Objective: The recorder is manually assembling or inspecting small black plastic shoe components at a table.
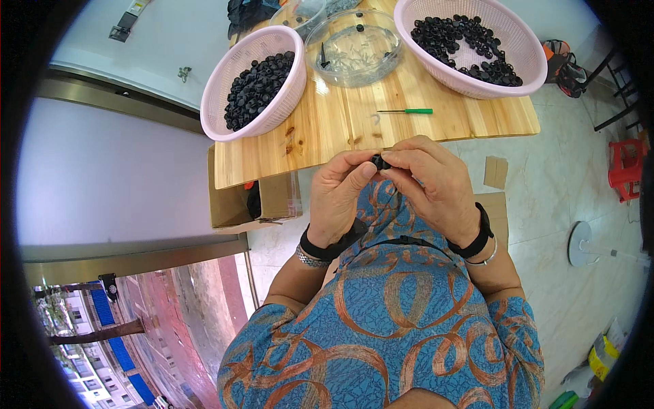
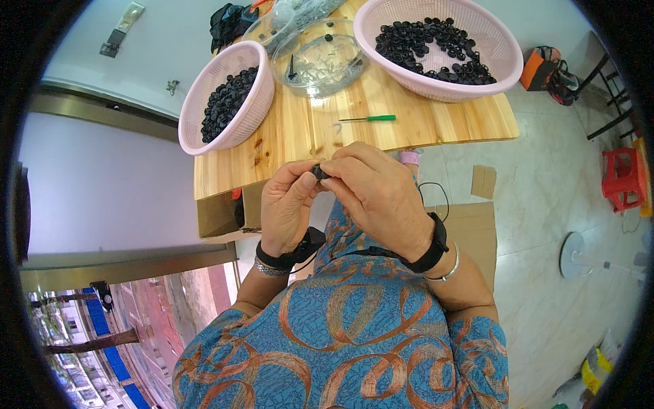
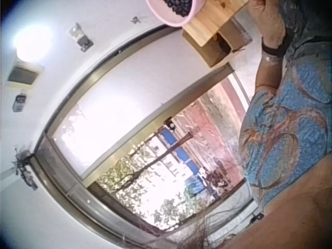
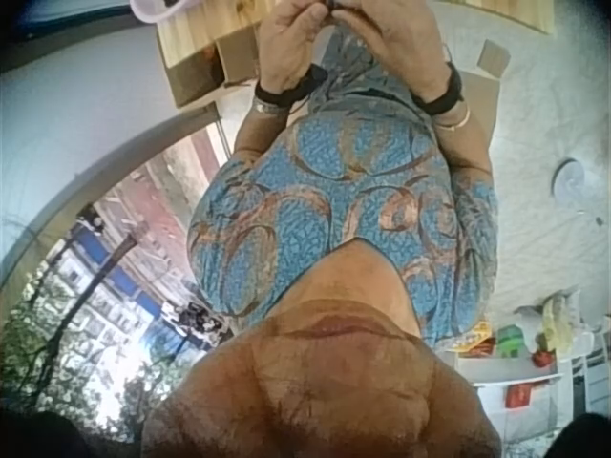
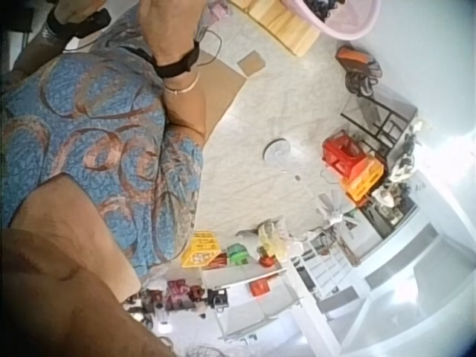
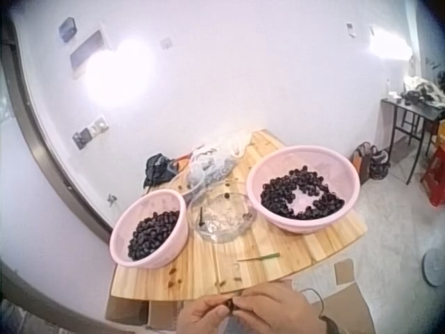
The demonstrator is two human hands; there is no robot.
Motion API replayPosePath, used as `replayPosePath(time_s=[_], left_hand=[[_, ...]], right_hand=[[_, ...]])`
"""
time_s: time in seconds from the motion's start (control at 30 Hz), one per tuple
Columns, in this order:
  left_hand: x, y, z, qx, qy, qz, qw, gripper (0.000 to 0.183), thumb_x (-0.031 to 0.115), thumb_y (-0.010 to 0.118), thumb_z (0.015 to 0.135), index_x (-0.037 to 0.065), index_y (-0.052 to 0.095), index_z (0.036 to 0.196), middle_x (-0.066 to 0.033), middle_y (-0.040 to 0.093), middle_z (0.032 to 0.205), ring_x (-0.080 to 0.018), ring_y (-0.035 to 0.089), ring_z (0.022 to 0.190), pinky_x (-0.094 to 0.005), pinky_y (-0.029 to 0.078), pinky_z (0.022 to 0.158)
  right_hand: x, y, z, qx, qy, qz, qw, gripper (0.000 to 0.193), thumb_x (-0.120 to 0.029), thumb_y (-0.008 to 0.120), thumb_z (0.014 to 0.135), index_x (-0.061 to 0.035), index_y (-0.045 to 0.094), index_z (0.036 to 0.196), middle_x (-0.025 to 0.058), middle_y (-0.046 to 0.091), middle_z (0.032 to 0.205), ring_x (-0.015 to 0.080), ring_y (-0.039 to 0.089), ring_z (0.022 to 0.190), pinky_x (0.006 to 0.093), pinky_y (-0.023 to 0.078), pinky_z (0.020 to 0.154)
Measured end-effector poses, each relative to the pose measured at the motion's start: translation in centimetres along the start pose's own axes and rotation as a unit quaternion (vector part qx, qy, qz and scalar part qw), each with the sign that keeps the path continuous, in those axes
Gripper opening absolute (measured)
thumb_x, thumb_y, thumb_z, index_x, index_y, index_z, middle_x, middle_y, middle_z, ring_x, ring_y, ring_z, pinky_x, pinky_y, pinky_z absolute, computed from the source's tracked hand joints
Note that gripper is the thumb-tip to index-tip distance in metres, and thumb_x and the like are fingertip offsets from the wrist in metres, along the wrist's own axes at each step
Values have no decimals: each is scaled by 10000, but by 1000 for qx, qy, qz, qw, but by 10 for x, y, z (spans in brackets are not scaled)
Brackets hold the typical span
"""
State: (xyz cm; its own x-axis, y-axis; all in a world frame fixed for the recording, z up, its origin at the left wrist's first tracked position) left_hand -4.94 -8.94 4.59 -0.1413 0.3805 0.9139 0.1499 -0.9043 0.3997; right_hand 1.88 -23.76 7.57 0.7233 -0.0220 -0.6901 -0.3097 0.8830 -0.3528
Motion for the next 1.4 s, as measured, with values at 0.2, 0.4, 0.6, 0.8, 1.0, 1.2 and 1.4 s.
replayPosePath(time_s=[0.2, 0.4, 0.6, 0.8, 1.0, 1.2, 1.4], left_hand=[[-3, -1, -2, 10, 14, -6, 1000, 201, 50, 537, 861, -44, 535, 1038, -126, 606, 991, -172, 585, 893, -315, 484, 808], [-1, 3, -4, 41, 24, 10, 999, 202, 11, 596, 814, -37, 569, 1008, -97, 618, 948, -140, 590, 853, -249, 487, 773], [2, 10, -4, 31, -7, -57, 998, 191, 37, 562, 846, -40, 559, 1022, -103, 613, 965, -149, 588, 871, -265, 492, 782], [0, 11, -3, 25, -40, -99, 994, 207, 83, 513, 884, -39, 537, 1049, -113, 598, 1002, -167, 584, 899, -301, 485, 816], [1, 15, 1, 10, -68, -139, 988, 201, 86, 501, 890, -33, 535, 1049, -114, 598, 999, -184, 585, 898, -309, 476, 828], [-2, 18, 3, 6, -59, -130, 990, 194, 67, 506, 884, -30, 536, 1049, -112, 601, 990, -176, 585, 893, -298, 477, 818], [-5, 21, 3, 1, -40, -98, 994, 190, 65, 496, 885, -12, 529, 1056, -128, 591, 1027, -188, 577, 933, -333, 476, 840]], right_hand=[[-3, 0, -1, -3, 32, 27, 999, 150, -27, 636, 719, -10, 585, 859, 114, 585, 810, 258, 587, 714, 311, 478, 605], [-3, -1, -2, -1, 50, 55, 997, 148, -24, 636, 720, -6, 587, 858, 112, 587, 804, 239, 587, 690, 290, 472, 584], [0, 0, -4, -6, 117, 139, 983, 144, -32, 642, 735, 12, 596, 864, 101, 584, 790, 172, 575, 644, 253, 455, 562], [2, -2, -5, -12, 143, 161, 976, 155, -24, 649, 734, 19, 600, 874, 81, 582, 785, 128, 567, 656, 229, 450, 577], [8, 0, -8, 30, 242, 331, 912, 130, -6, 639, 755, 35, 608, 874, 43, 583, 812, 72, 552, 700, 193, 449, 611], [14, -4, -11, 43, 217, 306, 926, 139, 1, 641, 745, 42, 607, 874, 53, 583, 821, 81, 556, 700, 199, 452, 609], [7, -9, -10, 38, 146, 185, 971, 167, 5, 646, 724, 39, 606, 883, 77, 588, 817, 109, 560, 673, 212, 448, 595]])
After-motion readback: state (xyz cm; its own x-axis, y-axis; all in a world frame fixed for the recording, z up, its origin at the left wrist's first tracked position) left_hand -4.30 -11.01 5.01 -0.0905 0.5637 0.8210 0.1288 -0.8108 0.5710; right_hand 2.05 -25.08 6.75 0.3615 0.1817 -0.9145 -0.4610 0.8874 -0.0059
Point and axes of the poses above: each hand's wrist, its own z-axis towards the middle knuckle, its own y-axis out of the palm, x = y × z, the point moved 1 cm from there along z, towards the middle knuckle
